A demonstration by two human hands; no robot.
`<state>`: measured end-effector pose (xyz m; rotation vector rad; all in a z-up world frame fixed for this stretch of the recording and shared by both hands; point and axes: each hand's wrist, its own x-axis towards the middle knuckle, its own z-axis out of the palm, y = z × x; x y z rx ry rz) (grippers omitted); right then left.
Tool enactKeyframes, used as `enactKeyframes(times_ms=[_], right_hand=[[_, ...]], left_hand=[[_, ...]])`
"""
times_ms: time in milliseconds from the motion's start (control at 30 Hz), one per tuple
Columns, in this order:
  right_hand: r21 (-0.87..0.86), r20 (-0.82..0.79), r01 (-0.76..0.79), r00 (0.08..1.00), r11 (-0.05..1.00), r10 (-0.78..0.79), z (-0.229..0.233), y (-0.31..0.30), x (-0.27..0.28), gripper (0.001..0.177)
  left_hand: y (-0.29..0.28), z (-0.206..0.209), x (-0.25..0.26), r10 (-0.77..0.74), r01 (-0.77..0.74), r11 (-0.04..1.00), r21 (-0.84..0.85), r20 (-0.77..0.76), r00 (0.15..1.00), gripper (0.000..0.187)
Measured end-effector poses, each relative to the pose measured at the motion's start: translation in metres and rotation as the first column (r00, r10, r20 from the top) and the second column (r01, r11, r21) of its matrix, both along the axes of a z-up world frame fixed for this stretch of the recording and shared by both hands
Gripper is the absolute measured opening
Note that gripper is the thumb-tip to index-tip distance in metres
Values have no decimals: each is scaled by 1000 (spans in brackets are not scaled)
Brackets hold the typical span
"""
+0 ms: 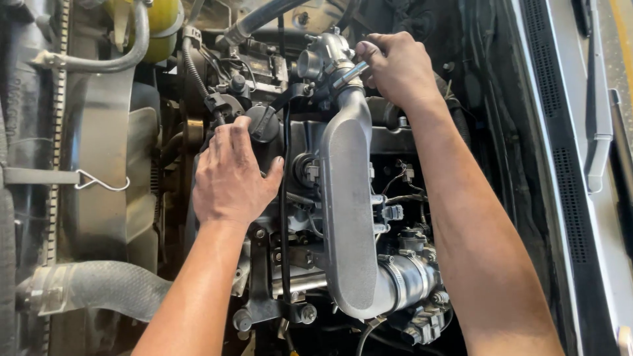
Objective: Repairing and maintaining mechanical and electrical components of a vehicle engine.
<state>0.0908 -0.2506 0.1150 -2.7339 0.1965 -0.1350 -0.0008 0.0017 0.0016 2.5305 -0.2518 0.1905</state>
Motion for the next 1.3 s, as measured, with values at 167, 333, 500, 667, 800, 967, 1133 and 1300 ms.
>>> enactKeyframes(times_ms=[167, 333, 500, 667, 800, 967, 1133, 1300], right_hand=[[-224, 99, 48, 995, 973, -26, -27, -20, 15, 37], [-237, -71, 25, 997, 971, -43, -24, -17, 1, 36], [-177, 106, -212, 967, 961, 233, -42, -32, -8, 22], [-84, 268, -229, 932, 970, 244, -46, -24, -6, 23], [-209, 120, -108, 984, 972, 135, -30, -12, 8, 32], [-309, 74, 135, 990, 941, -118, -30, 2, 17, 41], [-246, -40, 223, 970, 943, -240, -18, 11, 19, 42], [-252, -42, 293, 949, 922, -312, -22, 6, 33, 37]], left_hand=[[-2, 0, 2, -20, 18, 999, 35, 46, 999, 73], [-1, -2, 2, -17, 16, 1000, 27, 46, 999, 72], [-3, 3, 0, -15, 15, 1000, 1, -1, 1000, 71], [-2, -3, 0, -14, 13, 1000, 22, 27, 1000, 74], [-2, 0, 2, -7, 7, 1000, 23, -9, 1000, 73], [-3, -2, 0, -5, 5, 1000, 7, -1, 1000, 72], [-2, 1, 0, -1, 1, 1000, -16, 11, 1000, 71], [-2, 0, 0, -1, 1, 1000, -6, 8, 1000, 71]])
